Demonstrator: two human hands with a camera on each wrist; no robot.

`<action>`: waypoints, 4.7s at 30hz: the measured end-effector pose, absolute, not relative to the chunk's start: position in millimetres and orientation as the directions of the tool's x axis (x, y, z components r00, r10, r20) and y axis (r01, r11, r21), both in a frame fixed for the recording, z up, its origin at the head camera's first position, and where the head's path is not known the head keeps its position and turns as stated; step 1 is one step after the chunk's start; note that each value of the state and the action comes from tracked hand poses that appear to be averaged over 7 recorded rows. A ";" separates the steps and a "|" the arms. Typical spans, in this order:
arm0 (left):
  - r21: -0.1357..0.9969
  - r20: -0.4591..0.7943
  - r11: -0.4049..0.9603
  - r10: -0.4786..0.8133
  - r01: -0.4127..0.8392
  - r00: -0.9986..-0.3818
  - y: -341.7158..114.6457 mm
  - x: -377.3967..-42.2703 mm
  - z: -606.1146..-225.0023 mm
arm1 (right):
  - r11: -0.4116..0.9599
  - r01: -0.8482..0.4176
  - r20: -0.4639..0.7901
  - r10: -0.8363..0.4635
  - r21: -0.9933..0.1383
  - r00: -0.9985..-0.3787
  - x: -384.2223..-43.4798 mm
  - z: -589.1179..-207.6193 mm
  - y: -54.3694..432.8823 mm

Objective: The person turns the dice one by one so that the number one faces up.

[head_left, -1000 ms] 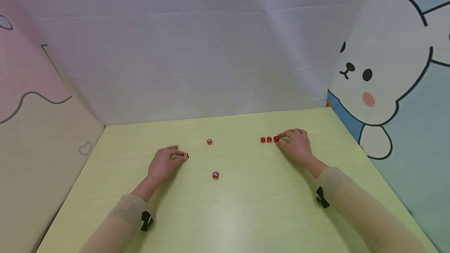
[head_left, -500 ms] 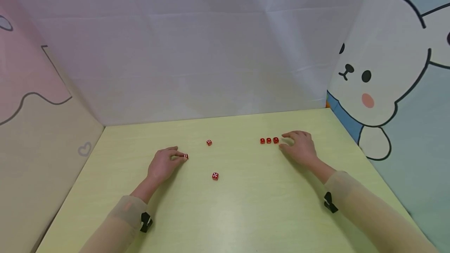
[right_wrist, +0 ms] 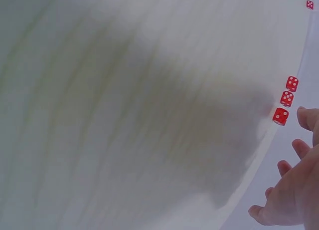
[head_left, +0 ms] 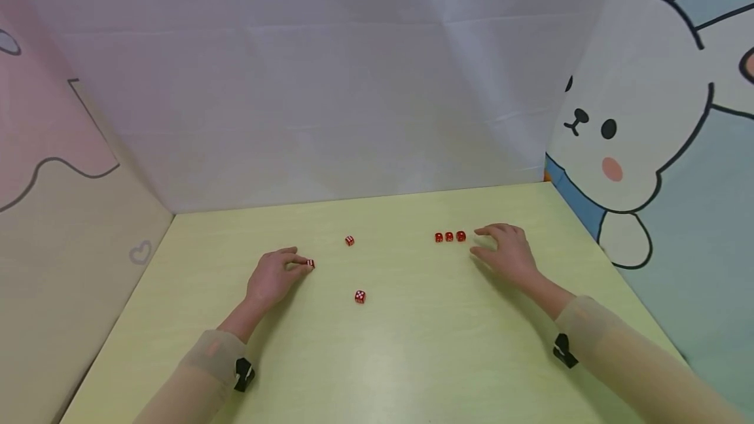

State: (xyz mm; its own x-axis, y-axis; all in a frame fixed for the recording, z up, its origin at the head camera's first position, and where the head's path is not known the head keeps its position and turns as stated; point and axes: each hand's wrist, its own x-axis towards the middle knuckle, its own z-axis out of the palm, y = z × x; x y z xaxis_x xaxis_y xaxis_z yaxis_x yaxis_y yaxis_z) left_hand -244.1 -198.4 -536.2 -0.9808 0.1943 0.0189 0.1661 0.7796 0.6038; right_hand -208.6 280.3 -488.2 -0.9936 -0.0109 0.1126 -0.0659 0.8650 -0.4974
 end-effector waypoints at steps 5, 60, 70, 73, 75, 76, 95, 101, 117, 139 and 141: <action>0.601 0.018 0.780 0.202 0.172 -0.979 -198.6 -244.6 -531.9 | 0.851 -0.107 0.161 -0.027 -0.514 -0.987 -205.4 -486.2 278.7; 0.584 0.028 0.792 0.196 0.175 -0.980 -198.6 -249.2 -542.1 | 0.802 -0.375 0.261 -0.280 -0.464 -0.924 -180.4 -496.3 197.6; 0.593 0.036 0.784 0.203 0.184 -0.979 -199.0 -248.6 -542.1 | 0.811 -0.397 0.192 -0.348 -0.430 -0.918 -176.8 -501.2 164.5; 0.596 0.040 0.781 0.205 0.188 -0.978 -198.9 -248.6 -541.4 | 0.818 -0.402 0.172 -0.364 -0.412 -0.915 -177.3 -502.4 156.0; 0.596 0.043 0.780 0.206 0.191 -0.978 -198.6 -248.7 -541.3 | 0.821 -0.406 0.162 -0.372 -0.401 -0.914 -177.3 -503.9 150.8; 0.596 0.043 0.780 0.205 0.190 -0.978 -198.5 -248.8 -541.2 | 0.822 -0.407 0.157 -0.376 -0.398 -0.913 -177.0 -504.6 148.4; 0.600 0.002 0.785 0.191 0.154 -0.982 -197.7 -247.4 -538.9 | 0.836 -0.453 0.112 -0.442 -0.308 -0.890 -182.3 -517.3 102.5; 0.603 0.010 0.781 0.196 0.162 -0.981 -198.5 -247.8 -540.0 | 0.845 -0.441 0.104 -0.431 -0.302 -0.896 -184.7 -515.9 92.1; 0.597 0.020 0.782 0.210 0.180 -0.977 -198.9 -250.5 -541.1 | 0.861 -0.427 0.099 -0.416 -0.278 -0.904 -188.1 -518.1 79.1; 0.601 0.023 0.780 0.204 0.177 -0.979 -197.9 -248.9 -539.9 | 0.868 -0.392 0.106 -0.378 -0.304 -0.920 -192.3 -507.9 102.2; 0.597 0.025 0.782 0.203 0.178 -0.979 -197.9 -249.0 -539.8 | 0.869 -0.386 0.111 -0.369 -0.310 -0.923 -192.3 -505.0 109.5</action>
